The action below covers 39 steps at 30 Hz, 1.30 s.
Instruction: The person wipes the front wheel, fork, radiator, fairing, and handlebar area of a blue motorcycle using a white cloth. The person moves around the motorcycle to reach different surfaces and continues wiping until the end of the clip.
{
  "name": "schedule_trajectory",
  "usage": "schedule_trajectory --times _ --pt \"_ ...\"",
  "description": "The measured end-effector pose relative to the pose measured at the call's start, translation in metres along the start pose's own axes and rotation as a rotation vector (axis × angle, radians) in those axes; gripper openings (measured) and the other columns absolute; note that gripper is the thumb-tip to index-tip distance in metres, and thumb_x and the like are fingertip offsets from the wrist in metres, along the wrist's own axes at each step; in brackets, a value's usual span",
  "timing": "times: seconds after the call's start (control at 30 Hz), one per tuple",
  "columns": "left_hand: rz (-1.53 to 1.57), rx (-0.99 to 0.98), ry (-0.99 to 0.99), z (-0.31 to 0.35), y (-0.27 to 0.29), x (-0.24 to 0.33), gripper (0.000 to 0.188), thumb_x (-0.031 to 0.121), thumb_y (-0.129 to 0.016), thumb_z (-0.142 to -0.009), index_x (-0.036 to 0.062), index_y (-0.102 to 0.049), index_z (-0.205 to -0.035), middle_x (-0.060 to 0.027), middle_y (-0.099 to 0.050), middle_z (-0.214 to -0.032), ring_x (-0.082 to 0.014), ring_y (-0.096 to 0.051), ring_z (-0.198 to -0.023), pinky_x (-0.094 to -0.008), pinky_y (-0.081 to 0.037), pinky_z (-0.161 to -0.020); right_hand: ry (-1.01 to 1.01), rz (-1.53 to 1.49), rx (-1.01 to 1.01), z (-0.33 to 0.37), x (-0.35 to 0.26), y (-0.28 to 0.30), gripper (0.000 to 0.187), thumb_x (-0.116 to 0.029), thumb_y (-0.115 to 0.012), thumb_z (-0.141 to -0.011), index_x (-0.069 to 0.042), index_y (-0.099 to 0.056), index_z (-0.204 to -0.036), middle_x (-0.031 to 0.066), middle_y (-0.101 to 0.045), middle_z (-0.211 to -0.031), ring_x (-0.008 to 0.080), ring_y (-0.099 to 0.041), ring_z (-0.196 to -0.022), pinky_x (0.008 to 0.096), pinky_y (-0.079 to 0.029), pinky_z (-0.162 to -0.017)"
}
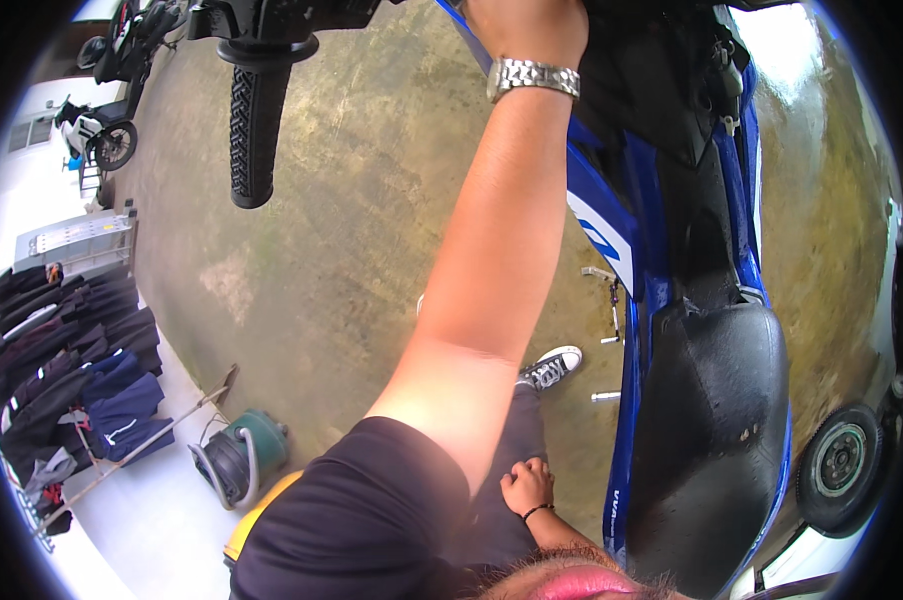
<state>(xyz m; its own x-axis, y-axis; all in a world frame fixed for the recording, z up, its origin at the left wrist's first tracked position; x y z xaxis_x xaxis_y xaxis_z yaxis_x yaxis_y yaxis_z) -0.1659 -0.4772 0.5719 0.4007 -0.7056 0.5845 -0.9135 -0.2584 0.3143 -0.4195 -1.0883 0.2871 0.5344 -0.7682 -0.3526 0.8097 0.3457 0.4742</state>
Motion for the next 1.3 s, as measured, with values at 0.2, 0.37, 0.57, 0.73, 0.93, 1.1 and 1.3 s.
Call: schedule_trajectory --times 0.2,0.37,0.57,0.73,0.93,1.1,1.3 --pt "0.260 0.083 -0.076 0.053 0.017 0.022 0.034 0.012 -0.054 -0.095 -0.0008 -0.069 -0.123 -0.0228 -0.068 -0.123 -0.0422 -0.061 -0.122 -0.0465 -0.048 -0.106 0.018 -0.006 0.050 0.002 -0.003 0.001 0.022 -0.031 -0.070 -0.082 -0.011 -0.073 -0.091 0.0136 -0.064 -0.113 0.0349 -0.058 -0.113 0.0507 -0.045 -0.098" --pt "0.164 -0.152 -0.180 0.111 0.033 0.006 0.025 0.005 -0.067 -0.085 0.0040 -0.073 -0.110 -0.0205 -0.066 -0.120 -0.0377 -0.067 -0.109 -0.0444 -0.055 -0.092 -0.022 0.006 0.037 -0.004 0.005 0.001 0.021 -0.030 -0.069 -0.082 -0.011 -0.072 -0.090 0.0128 -0.064 -0.114 0.0344 -0.058 -0.112 0.0503 -0.045 -0.098" --pt "0.728 0.251 1.097 0.129 0.059 -0.135 0.018 0.009 -0.057 -0.099 -0.0042 -0.069 -0.098 -0.0162 -0.069 -0.117 -0.0251 -0.070 -0.101 -0.0373 -0.059 -0.073 -0.010 -0.013 0.072 -0.003 0.006 0.000 0.019 -0.029 -0.069 -0.082 -0.012 -0.072 -0.088 0.0114 -0.065 -0.111 0.0338 -0.059 -0.111 0.0503 -0.046 -0.096" --pt "-0.024 -0.015 0.229 0.052 -0.002 -0.130 0.022 0.013 -0.056 -0.094 -0.0010 -0.071 -0.103 -0.0211 -0.071 -0.109 -0.0414 -0.067 -0.104 -0.0488 -0.052 -0.092 0.025 -0.060 0.189 0.002 0.007 0.004 0.012 -0.024 -0.070 -0.080 -0.012 -0.068 -0.078 0.0100 -0.064 -0.102 0.0345 -0.059 -0.106 0.0504 -0.047 -0.093" --pt "-0.180 -0.255 -0.269 0.084 -0.037 -0.119 0.030 0.008 -0.057 -0.094 0.0008 -0.071 -0.120 -0.0294 -0.056 -0.142 -0.0474 -0.052 -0.132 -0.0506 -0.045 -0.110 0.020 -0.055 0.148 0.003 0.009 -0.002 0.016 -0.027 -0.067 -0.081 -0.011 -0.071 -0.083 0.0095 -0.065 -0.105 0.0326 -0.060 -0.107 0.0509 -0.047 -0.093" --pt "-0.045 -0.319 -0.177 0.155 0.005 -0.043 0.030 0.020 -0.063 -0.080 0.0055 -0.076 -0.103 -0.0146 -0.065 -0.134 -0.0399 -0.044 -0.143 -0.0587 -0.023 -0.118 0.002 -0.026 0.105 -0.002 0.005 0.000 0.017 -0.027 -0.066 -0.082 -0.011 -0.072 -0.084 0.0106 -0.066 -0.106 0.0332 -0.060 -0.109 0.0510 -0.046 -0.095" --pt "0.193 -0.508 0.257 0.203 0.026 0.023 0.019 0.013 -0.066 -0.085 0.0055 -0.073 -0.101 -0.0075 -0.069 -0.122 -0.0249 -0.063 -0.113 -0.0427 -0.044 -0.098 0.004 0.027 0.150 -0.006 0.001 0.008 0.018 -0.027 -0.064 -0.082 -0.010 -0.072 -0.083 0.0118 -0.066 -0.104 0.0348 -0.060 -0.107 0.0515 -0.045 -0.093"
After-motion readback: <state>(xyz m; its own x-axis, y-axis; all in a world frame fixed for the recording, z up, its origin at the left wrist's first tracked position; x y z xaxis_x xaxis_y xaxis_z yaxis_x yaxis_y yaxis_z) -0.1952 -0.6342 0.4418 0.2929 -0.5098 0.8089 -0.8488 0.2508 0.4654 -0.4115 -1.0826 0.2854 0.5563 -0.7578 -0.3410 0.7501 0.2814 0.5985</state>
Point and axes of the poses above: each hand's wrist, its own z-axis away from the middle knuckle, its own y-axis out of the back of the hand, x = y × z, the point moved 10 cm from there along -z, towards the middle knuckle
